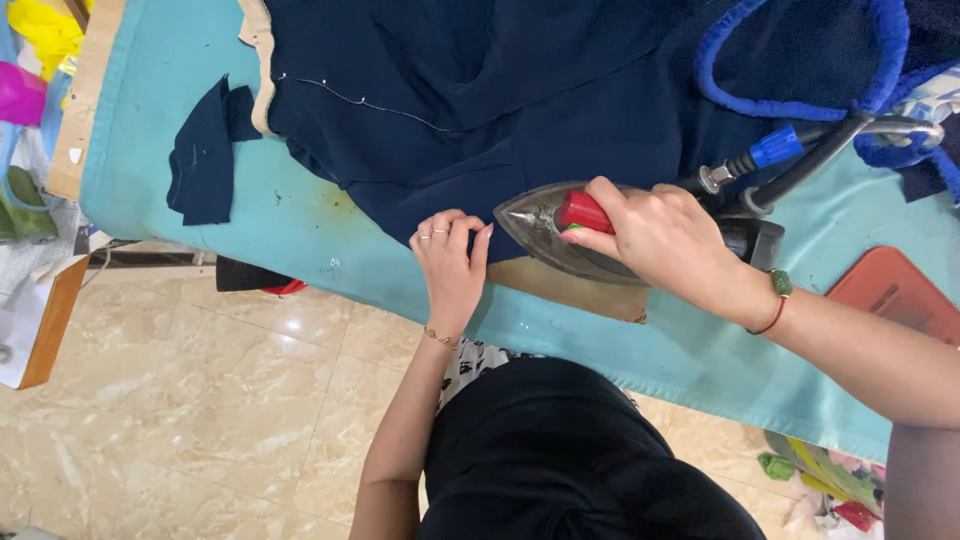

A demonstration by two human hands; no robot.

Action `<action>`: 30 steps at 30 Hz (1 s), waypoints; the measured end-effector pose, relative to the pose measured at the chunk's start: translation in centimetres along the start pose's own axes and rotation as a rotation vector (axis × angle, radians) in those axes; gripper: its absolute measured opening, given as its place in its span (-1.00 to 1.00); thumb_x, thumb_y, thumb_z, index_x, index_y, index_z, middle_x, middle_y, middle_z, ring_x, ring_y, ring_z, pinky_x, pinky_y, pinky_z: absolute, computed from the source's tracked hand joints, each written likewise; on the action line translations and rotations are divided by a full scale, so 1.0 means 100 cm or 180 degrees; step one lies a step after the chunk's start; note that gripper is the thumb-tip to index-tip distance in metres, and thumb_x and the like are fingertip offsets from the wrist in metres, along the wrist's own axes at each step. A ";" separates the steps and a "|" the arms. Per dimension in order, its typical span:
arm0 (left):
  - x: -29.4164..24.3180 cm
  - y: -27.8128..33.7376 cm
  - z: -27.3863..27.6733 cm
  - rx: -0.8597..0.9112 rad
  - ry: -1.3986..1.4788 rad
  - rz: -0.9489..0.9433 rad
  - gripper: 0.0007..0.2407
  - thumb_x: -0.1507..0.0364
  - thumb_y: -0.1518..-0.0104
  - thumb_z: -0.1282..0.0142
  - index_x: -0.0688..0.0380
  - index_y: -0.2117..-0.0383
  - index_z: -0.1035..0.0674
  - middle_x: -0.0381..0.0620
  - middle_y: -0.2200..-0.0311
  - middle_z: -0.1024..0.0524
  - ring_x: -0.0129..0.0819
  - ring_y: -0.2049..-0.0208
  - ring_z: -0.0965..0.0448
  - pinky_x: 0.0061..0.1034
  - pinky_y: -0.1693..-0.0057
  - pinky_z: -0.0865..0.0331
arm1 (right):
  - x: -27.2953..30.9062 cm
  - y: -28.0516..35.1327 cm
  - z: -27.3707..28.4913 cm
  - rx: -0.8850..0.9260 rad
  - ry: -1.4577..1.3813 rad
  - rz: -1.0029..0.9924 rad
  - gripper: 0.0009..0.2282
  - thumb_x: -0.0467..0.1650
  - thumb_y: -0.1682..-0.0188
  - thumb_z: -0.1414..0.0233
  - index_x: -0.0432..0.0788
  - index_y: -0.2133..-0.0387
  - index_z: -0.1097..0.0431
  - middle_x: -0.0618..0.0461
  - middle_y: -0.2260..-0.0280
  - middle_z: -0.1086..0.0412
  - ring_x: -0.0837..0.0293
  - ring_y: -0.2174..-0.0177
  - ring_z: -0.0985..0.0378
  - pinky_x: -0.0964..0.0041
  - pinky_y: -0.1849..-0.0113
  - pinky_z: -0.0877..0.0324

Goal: Cutting out fabric patterns with scissors and then using a steam iron to press fabric on a tailoring ham/pad.

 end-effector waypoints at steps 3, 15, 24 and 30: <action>0.003 0.005 0.004 -0.0156 0.0057 0.0048 -0.92 0.42 -0.19 -0.24 0.06 0.34 -0.56 -0.15 0.20 -0.48 -0.16 0.07 -0.41 -0.25 -0.10 -0.19 | -0.001 -0.006 -0.003 0.0053 -0.0005 -0.0024 -0.51 -0.01 -0.04 -0.02 -0.26 0.26 -0.37 -0.15 0.63 -0.44 -0.11 0.63 -0.54 0.15 0.55 -0.42; -0.001 0.046 0.026 -0.0337 0.1467 0.0161 -0.96 0.57 -0.33 0.02 0.23 0.29 -0.39 -0.04 0.19 -0.56 -0.17 0.16 -0.52 -0.31 -0.04 -0.37 | 0.007 -0.052 0.001 -0.0177 0.0022 0.0150 -0.53 -0.01 -0.09 -0.02 -0.23 0.25 -0.39 -0.13 0.71 -0.38 -0.13 0.64 -0.50 0.12 0.56 -0.38; -0.054 0.067 0.002 0.0954 0.1992 -0.1083 -0.89 0.54 -0.17 -0.21 0.14 0.31 -0.49 -0.11 0.40 -0.57 -0.14 0.33 -0.57 -0.27 0.01 -0.44 | 0.005 -0.027 0.003 -0.0066 -0.0151 0.0352 -0.58 -0.02 0.07 -0.13 -0.12 0.30 -0.39 -0.07 0.66 -0.40 -0.11 0.61 -0.49 0.13 0.49 -0.36; -0.053 0.082 0.004 0.1095 0.1754 -0.1590 -0.84 0.57 -0.07 -0.25 0.11 0.29 -0.52 -0.12 0.40 -0.56 -0.19 0.31 -0.58 -0.21 -0.06 -0.48 | 0.004 0.000 0.003 0.0102 0.0048 0.0295 -0.64 -0.10 0.13 -0.22 -0.09 0.28 -0.40 -0.04 0.70 -0.39 -0.08 0.63 -0.47 0.17 0.43 -0.38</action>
Point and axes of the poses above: each hand's wrist, its own y-axis away from the middle knuckle, its own z-axis out of the back of the hand, x = y × z, the point moved 4 cm from there along -y, towards the middle knuckle
